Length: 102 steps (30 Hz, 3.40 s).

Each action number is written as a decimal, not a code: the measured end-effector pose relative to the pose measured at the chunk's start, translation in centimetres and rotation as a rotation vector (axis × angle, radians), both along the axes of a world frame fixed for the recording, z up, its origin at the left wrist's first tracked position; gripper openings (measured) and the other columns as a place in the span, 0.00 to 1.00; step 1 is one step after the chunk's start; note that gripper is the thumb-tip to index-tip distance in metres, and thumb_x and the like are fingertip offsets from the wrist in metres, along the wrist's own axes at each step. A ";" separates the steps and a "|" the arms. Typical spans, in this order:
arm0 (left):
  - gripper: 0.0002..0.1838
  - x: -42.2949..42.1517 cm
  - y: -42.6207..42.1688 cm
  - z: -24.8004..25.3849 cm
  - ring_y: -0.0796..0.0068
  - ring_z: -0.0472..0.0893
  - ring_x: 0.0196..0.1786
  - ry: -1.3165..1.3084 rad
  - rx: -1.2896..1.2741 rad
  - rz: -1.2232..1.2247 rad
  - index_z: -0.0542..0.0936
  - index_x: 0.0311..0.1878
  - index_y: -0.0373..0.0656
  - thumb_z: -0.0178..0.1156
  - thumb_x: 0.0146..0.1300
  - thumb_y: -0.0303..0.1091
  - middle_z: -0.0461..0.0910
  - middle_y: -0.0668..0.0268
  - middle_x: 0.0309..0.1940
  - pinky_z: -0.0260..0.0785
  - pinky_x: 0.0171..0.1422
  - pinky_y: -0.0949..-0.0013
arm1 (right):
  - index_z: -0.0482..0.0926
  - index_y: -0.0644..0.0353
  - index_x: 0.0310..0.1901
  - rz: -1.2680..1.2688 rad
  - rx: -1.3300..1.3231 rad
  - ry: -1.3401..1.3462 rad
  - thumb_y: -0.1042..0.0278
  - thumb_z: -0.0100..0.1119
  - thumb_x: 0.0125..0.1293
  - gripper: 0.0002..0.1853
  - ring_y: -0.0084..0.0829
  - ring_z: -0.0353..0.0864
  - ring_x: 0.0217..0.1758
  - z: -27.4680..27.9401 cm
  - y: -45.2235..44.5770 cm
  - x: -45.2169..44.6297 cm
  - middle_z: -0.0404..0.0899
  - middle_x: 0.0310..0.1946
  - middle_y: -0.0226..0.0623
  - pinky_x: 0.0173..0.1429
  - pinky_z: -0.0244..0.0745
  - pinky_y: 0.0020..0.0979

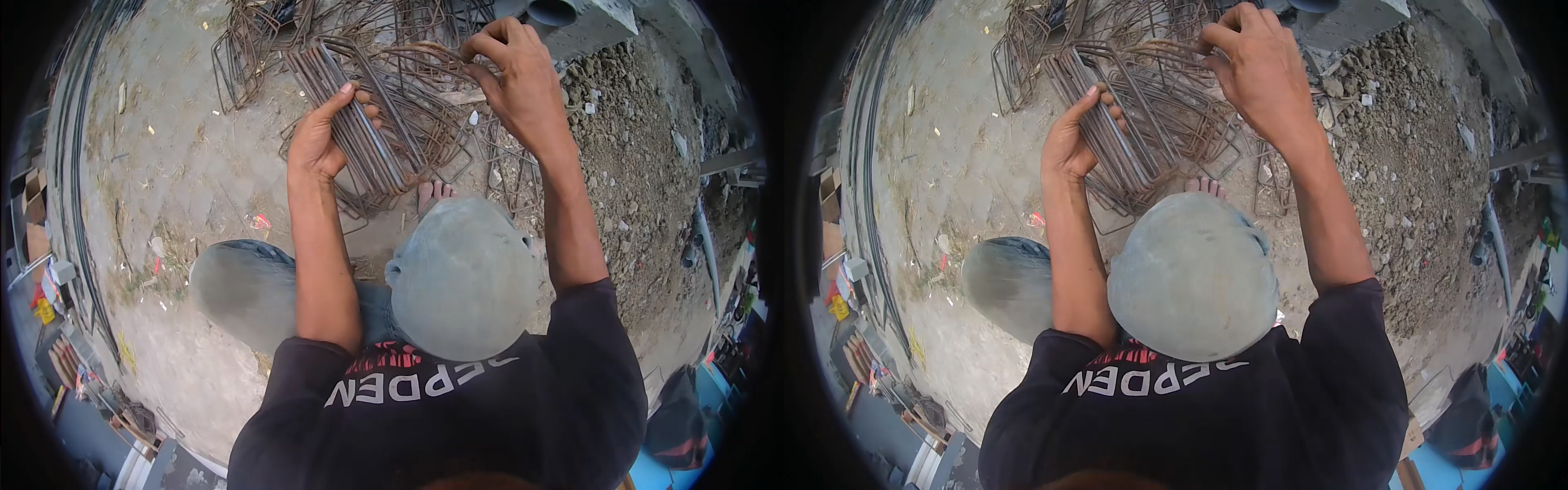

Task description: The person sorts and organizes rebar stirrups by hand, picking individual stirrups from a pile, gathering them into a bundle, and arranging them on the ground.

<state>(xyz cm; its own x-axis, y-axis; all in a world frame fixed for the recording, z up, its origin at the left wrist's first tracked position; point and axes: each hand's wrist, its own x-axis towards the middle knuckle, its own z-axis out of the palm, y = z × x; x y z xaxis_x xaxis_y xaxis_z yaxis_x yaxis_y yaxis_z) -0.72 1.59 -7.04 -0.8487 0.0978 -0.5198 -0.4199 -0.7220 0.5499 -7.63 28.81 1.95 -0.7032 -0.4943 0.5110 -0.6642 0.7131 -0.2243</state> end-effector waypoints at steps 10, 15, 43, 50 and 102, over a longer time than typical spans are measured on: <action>0.15 -0.3 -1.4 -0.6 0.65 0.88 0.42 0.016 -0.017 0.082 0.80 0.53 0.37 0.68 0.69 0.34 0.85 0.61 0.41 0.86 0.46 0.56 | 0.86 0.52 0.45 0.080 0.107 -0.604 0.69 0.60 0.69 0.07 0.42 0.85 0.35 -2.4 2.3 0.6 0.86 0.40 0.38 0.40 0.79 0.39; 0.15 -0.2 -0.9 -0.8 0.64 0.88 0.42 -0.005 -0.016 0.067 0.79 0.53 0.36 0.68 0.68 0.34 0.85 0.60 0.41 0.86 0.46 0.57 | 0.86 0.64 0.43 -0.100 -0.476 -1.208 0.70 0.64 0.66 0.08 0.26 0.82 0.30 -11.9 4.1 2.3 0.86 0.31 0.32 0.35 0.75 0.29; 0.22 0.0 1.9 -1.0 0.54 0.85 0.55 0.058 0.109 -0.034 0.73 0.65 0.38 0.63 0.72 0.35 0.80 0.53 0.57 0.82 0.58 0.47 | 0.81 0.60 0.53 0.044 -0.512 -0.971 0.70 0.70 0.63 0.17 0.35 0.89 0.44 -5.7 -3.4 8.6 0.88 0.44 0.41 0.48 0.82 0.36; 0.16 0.3 1.7 -1.2 0.56 0.84 0.54 -0.095 0.093 0.081 0.77 0.58 0.40 0.65 0.71 0.33 0.82 0.58 0.53 0.81 0.58 0.43 | 0.85 0.65 0.52 -0.364 -0.687 -0.874 0.66 0.63 0.71 0.13 0.26 0.85 0.48 -11.7 1.1 1.6 0.88 0.45 0.38 0.50 0.78 0.28; 0.16 -0.4 -0.2 -2.7 0.56 0.86 0.51 -0.121 -0.021 0.130 0.78 0.55 0.34 0.65 0.70 0.32 0.85 0.53 0.49 0.84 0.52 0.49 | 0.83 0.64 0.52 -0.329 -1.312 -0.966 0.70 0.54 0.77 0.11 0.13 0.60 0.19 -10.0 -2.0 -5.7 0.68 0.21 0.21 0.22 0.54 0.23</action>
